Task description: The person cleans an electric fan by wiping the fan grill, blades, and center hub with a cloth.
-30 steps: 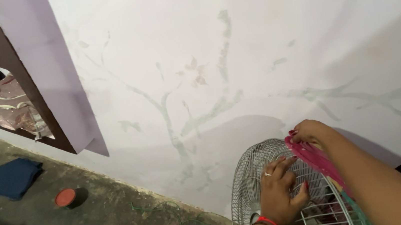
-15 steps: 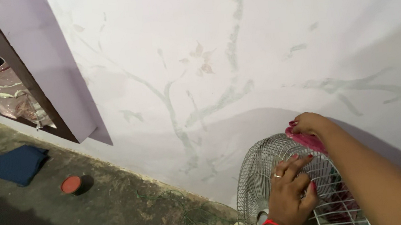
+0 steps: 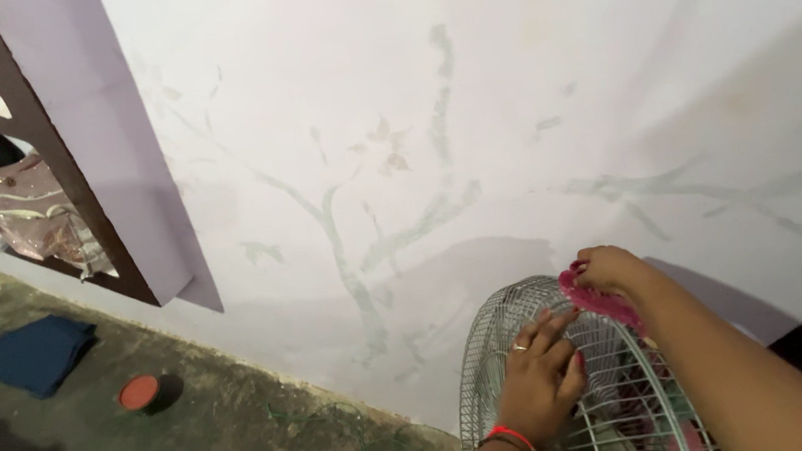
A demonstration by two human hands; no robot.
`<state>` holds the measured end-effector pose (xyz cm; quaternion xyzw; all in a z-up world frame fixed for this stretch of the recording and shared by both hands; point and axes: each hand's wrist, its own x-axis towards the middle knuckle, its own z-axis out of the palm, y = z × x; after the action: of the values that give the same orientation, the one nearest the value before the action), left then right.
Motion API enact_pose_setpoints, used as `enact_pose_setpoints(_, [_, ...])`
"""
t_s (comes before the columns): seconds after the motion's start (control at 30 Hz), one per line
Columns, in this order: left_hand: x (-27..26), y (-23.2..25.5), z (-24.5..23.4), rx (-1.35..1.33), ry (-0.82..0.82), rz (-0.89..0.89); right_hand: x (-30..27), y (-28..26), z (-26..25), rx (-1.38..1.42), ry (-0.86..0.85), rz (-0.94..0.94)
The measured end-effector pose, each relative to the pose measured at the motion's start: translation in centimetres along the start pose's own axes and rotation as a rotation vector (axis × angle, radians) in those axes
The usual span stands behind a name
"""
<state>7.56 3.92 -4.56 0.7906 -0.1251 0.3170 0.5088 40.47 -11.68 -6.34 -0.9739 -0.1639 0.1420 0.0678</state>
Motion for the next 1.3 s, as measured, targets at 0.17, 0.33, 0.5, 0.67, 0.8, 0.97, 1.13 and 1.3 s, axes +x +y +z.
enact_pose_setpoints(0.17, [0.5,-0.3,-0.5,0.012,-0.059,0.017,-7.0,-2.8,-1.7,0.490,-0.042,0.148])
enact_pose_setpoints(0.33, [0.2,0.5,-1.2,0.021,-0.113,0.009,-12.0,-2.9,-2.6,0.419,0.023,0.101])
enact_pose_setpoints(0.5, [0.3,0.9,-1.6,0.111,-0.170,-0.084,-18.1,-3.9,-0.2,-0.076,0.525,-0.003])
enact_pose_setpoints(0.67, [0.5,0.6,-1.7,0.111,-0.157,-0.049,-23.6,-3.9,2.0,0.015,0.683,-0.037])
enact_pose_setpoints(0.8, [0.3,0.4,-1.2,0.112,-0.139,-0.071,-27.6,-3.8,3.1,0.052,0.723,-0.027])
enact_pose_setpoints(0.97, [0.3,-0.6,-0.8,0.134,-0.154,-0.081,-33.8,-4.7,4.9,0.139,0.755,-0.011])
enact_pose_setpoints(1.13, [0.3,-1.1,-0.4,0.100,-0.143,-0.113,-38.4,-5.0,7.1,0.205,0.815,-0.024])
enact_pose_setpoints(1.3, [0.3,-0.8,-0.6,0.077,-0.138,-0.137,-40.9,-6.4,8.4,0.192,0.835,0.021])
